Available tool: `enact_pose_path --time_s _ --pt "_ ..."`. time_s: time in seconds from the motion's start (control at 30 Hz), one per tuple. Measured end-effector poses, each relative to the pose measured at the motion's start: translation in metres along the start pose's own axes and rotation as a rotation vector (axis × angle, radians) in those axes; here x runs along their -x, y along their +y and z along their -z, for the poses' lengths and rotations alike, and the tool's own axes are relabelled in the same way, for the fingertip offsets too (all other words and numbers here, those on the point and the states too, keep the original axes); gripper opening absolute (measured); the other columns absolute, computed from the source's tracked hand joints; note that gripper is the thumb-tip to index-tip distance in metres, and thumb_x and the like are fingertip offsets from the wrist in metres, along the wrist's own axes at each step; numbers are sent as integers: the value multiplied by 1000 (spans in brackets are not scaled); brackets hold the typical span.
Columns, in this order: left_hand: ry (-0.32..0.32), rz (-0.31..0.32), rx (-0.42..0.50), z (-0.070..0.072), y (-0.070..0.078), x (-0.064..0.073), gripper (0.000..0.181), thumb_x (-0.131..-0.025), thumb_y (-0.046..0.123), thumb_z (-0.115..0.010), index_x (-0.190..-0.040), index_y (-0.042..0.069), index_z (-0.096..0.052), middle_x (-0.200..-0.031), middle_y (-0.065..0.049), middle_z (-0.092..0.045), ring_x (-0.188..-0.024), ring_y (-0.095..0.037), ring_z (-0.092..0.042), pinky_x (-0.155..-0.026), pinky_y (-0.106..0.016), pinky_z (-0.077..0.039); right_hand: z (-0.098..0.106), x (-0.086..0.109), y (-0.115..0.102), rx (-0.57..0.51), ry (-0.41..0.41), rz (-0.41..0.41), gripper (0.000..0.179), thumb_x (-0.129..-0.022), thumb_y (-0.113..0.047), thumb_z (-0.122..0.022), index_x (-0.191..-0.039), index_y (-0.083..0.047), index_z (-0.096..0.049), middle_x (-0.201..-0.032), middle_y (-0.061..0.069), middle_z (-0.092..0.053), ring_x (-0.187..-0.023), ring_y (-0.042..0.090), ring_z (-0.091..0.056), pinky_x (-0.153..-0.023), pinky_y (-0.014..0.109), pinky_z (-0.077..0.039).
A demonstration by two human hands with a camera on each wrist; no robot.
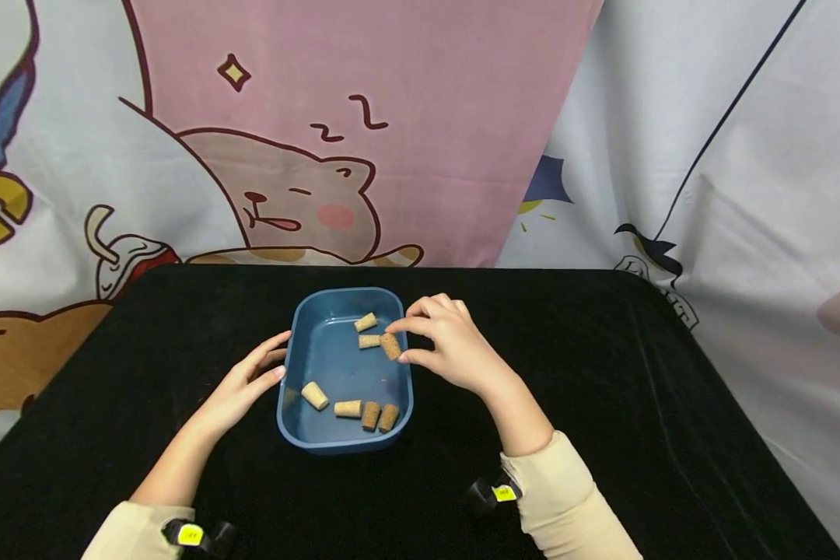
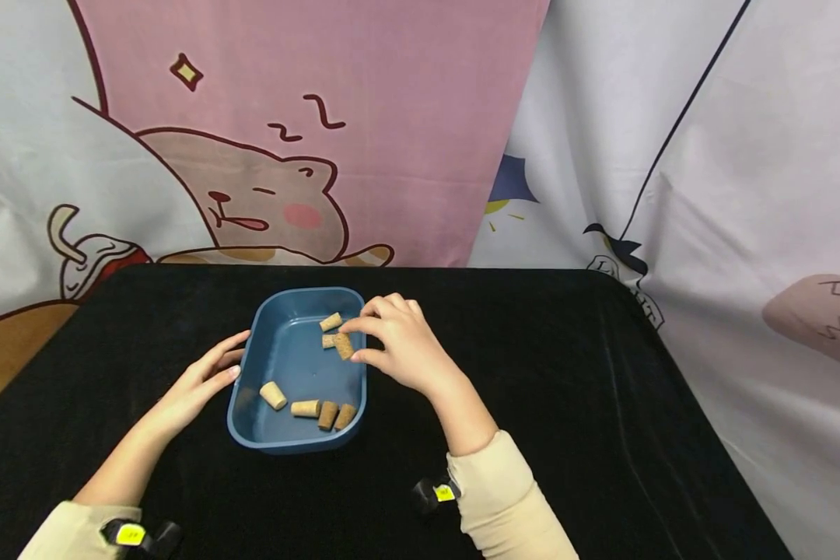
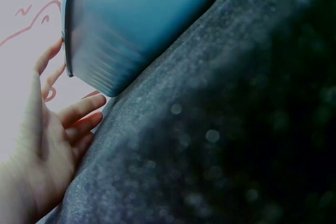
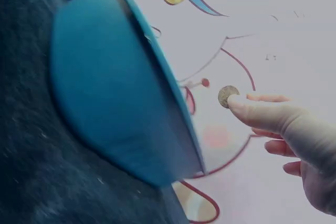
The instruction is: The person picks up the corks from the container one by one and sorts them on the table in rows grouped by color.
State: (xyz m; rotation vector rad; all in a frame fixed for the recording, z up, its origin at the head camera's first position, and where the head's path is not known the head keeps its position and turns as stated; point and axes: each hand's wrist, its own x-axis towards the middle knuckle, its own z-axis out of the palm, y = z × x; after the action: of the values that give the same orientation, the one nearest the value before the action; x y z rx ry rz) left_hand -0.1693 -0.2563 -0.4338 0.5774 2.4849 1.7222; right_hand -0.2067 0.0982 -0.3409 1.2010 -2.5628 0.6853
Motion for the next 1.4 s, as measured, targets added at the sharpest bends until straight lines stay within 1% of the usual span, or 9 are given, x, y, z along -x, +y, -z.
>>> enact_pose_path --time_s 0.1,0.23,0.4,0.6,0.73,0.93,1.17,1.4 --pt "1 1 -2 1 0 0 54 -102 17 -43 -152 15 -24 -145 -26 -35 -129 -47 -35 -95 -66 -36 6 3 8 -6 37 -45 35 -81 -30 -78 -114 -24 -70 -107 -4 -56 -100 14 -44 -86 37 -34" --pt "-1 19 -2 1 1 1 54 -102 19 -43 -153 17 -24 -146 -26 -34 -130 -47 -35 -96 -66 -36 11 8 22 -22 69 -121 36 -79 -27 -79 -114 -20 -70 -107 -2 -57 -101 18 -44 -86 40 -34" --pt "5 32 -11 1 4 1 54 -102 20 -44 -153 17 -24 -146 -26 -33 -130 -47 -35 -95 -66 -36 11 16 43 -45 86 -217 37 -79 -25 -80 -114 -19 -69 -106 -1 -57 -102 20 -45 -88 42 -32" --pt "3 28 -6 1 5 1 54 -102 18 -43 -153 16 -24 -146 -26 -34 -130 -47 -35 -96 -67 -35 8 27 67 -72 96 -292 34 -81 -23 -79 -113 -18 -69 -104 4 -59 -100 21 -45 -85 42 -31" --pt "-2 35 -1 0 5 1 54 -103 20 -43 -153 18 -24 -146 -25 -33 -130 -47 -34 -96 -67 -35 5 33 80 -94 90 -347 33 -82 -23 -78 -113 -17 -69 -104 7 -59 -99 22 -46 -83 41 -30" --pt "0 32 -3 -1 4 1 53 -103 20 -43 -153 18 -24 -146 -25 -34 -130 -47 -34 -95 -67 -35 -4 41 95 -118 64 -413 32 -83 -23 -76 -113 -15 -69 -104 11 -60 -101 29 -47 -83 43 -29" --pt "-1 29 -6 -2 3 0 53 -103 20 -43 -152 18 -24 -146 -25 -34 -130 -47 -34 -96 -66 -36 -19 49 109 -139 33 -472 32 -83 -21 -76 -114 -15 -68 -103 8 -60 -99 28 -48 -84 43 -30" --pt "-3 21 0 -1 3 0 53 -103 19 -43 -152 16 -24 -147 -24 -33 -130 -47 -34 -95 -66 -36 -30 51 116 -132 20 -512 33 -84 -23 -76 -115 -14 -68 -100 5 -59 -96 25 -47 -84 44 -32"
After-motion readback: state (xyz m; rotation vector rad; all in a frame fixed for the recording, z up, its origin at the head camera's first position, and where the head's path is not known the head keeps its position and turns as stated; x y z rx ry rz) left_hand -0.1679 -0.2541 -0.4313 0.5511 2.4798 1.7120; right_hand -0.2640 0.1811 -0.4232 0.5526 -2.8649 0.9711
